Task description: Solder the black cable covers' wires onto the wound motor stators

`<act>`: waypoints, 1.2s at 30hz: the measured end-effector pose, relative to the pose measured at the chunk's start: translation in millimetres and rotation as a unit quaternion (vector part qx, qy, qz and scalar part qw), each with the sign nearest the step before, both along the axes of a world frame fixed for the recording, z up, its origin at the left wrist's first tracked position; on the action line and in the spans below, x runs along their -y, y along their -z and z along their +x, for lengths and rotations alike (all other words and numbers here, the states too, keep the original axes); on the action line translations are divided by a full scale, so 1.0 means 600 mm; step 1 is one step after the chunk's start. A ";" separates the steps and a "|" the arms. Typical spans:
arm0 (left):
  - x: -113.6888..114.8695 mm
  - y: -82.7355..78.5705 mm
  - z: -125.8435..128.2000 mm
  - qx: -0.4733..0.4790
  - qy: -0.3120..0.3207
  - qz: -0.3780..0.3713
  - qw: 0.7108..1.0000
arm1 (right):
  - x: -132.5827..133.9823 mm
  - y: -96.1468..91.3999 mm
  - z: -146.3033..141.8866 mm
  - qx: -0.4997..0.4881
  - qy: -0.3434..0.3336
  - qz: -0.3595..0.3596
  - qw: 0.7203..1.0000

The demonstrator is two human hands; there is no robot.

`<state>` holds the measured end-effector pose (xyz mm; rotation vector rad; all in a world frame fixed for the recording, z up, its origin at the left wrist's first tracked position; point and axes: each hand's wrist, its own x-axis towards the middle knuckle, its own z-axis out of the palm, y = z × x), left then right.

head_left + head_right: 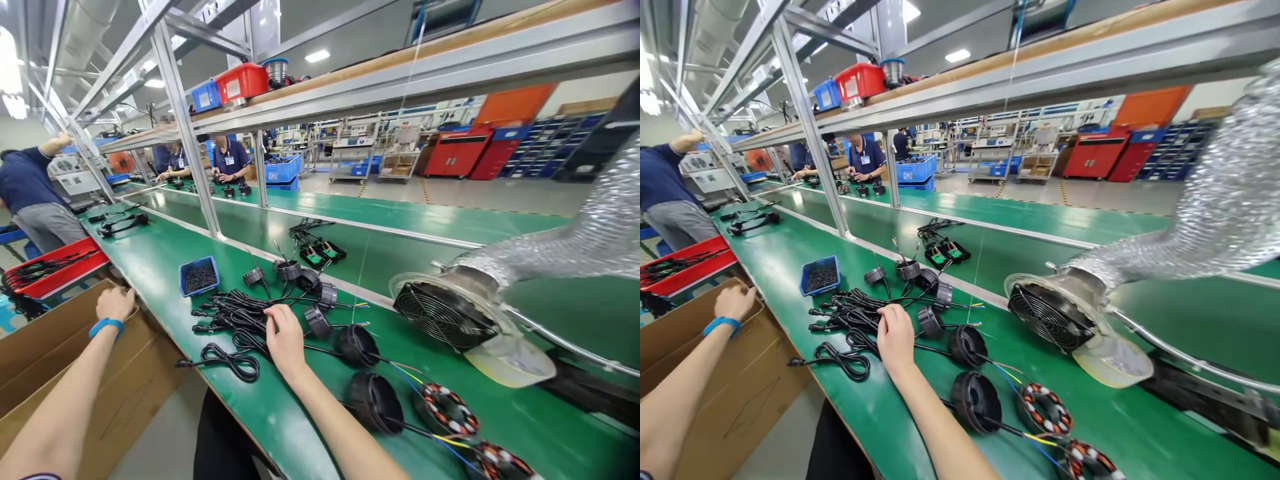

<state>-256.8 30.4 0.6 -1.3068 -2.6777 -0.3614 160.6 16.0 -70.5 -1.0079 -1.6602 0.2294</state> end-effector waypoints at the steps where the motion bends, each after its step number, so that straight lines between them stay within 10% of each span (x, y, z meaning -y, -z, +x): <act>1: 0.028 0.019 -0.027 0.000 -0.042 -0.022 0.999 | 0.000 0.000 0.000 0.002 -0.001 -0.001 1.000; 8: 0.164 0.131 -0.145 0.028 -0.109 -0.149 0.982 | 0.000 0.000 -0.001 0.015 -0.015 -0.003 1.000; 18: 0.184 0.230 -0.214 0.042 -0.013 -0.187 0.981 | 0.004 0.001 -0.006 0.056 0.022 0.023 0.998; 30: 0.443 0.426 0.086 0.031 0.142 -0.206 0.968 | 0.013 -0.002 -0.017 0.081 0.044 0.050 0.995; 36: 0.495 0.425 0.127 0.026 0.191 -0.198 0.961 | 0.014 -0.003 -0.019 0.084 0.040 0.051 0.994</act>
